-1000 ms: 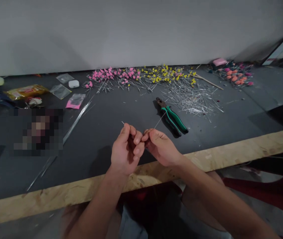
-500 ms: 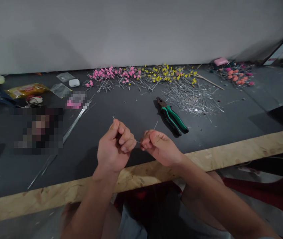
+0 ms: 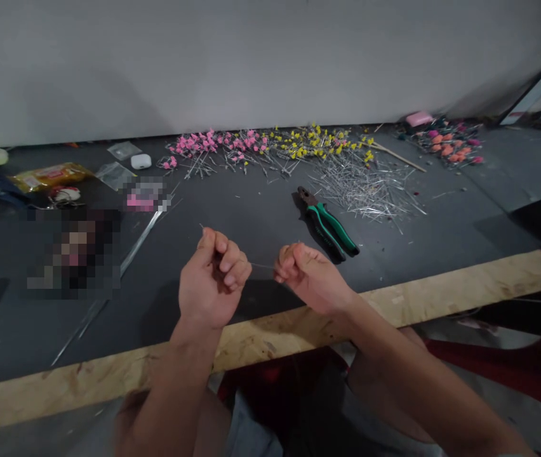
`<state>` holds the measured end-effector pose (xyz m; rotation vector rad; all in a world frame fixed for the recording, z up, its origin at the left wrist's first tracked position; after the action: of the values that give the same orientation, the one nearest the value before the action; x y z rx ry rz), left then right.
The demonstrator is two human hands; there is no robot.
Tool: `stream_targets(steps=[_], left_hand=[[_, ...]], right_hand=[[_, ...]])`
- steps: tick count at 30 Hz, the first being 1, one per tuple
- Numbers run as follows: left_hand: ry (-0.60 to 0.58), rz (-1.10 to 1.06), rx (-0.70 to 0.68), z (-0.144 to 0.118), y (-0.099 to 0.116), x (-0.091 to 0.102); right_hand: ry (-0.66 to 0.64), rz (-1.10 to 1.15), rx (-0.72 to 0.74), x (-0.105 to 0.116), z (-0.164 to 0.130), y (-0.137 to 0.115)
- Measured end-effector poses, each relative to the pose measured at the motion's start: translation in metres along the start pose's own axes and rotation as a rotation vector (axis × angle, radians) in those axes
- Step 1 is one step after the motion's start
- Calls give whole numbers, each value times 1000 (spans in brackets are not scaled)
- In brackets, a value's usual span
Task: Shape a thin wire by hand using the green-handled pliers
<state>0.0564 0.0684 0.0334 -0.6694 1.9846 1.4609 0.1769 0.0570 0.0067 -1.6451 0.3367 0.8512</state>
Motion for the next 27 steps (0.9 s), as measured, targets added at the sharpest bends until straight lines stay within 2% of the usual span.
stream_targets(steps=[2,6,10,13,16,19,23,27], left_hand=[[-4,20,-7,-1,-8,-2],[-89,88,30,-3,-33,-12],[-127,190,52,-6,-54,-18],[-155,244,74,-9,-61,-19],[-225,294,76,-13,-60,-21],[-262,368,31,-14,-54,-19],[-182,545,-43,-10,-43,-10],[-120,829,-66,-10,-33,-4]], right_hand=[[98,23,-9,7,2,-5],[235,108,-49,20,5,-9],[318,131,-99,29,6,-5],[309,192,-176,27,5,-1],[239,235,-255,22,3,-3],[212,228,-236,23,2,-13],[259,156,-186,34,3,-25],[302,77,-177,40,5,-29]])
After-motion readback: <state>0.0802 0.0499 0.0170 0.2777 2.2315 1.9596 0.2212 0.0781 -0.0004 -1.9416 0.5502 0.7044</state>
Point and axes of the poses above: each hand's wrist, its own z-axis towards the middle knuckle, its own x-axis out of the back of the hand, y = z × x, the point moved 7 cm from there along z, towards the middle knuckle, and after that the axes turned 2 degrees about z, right-handed, at the moved point
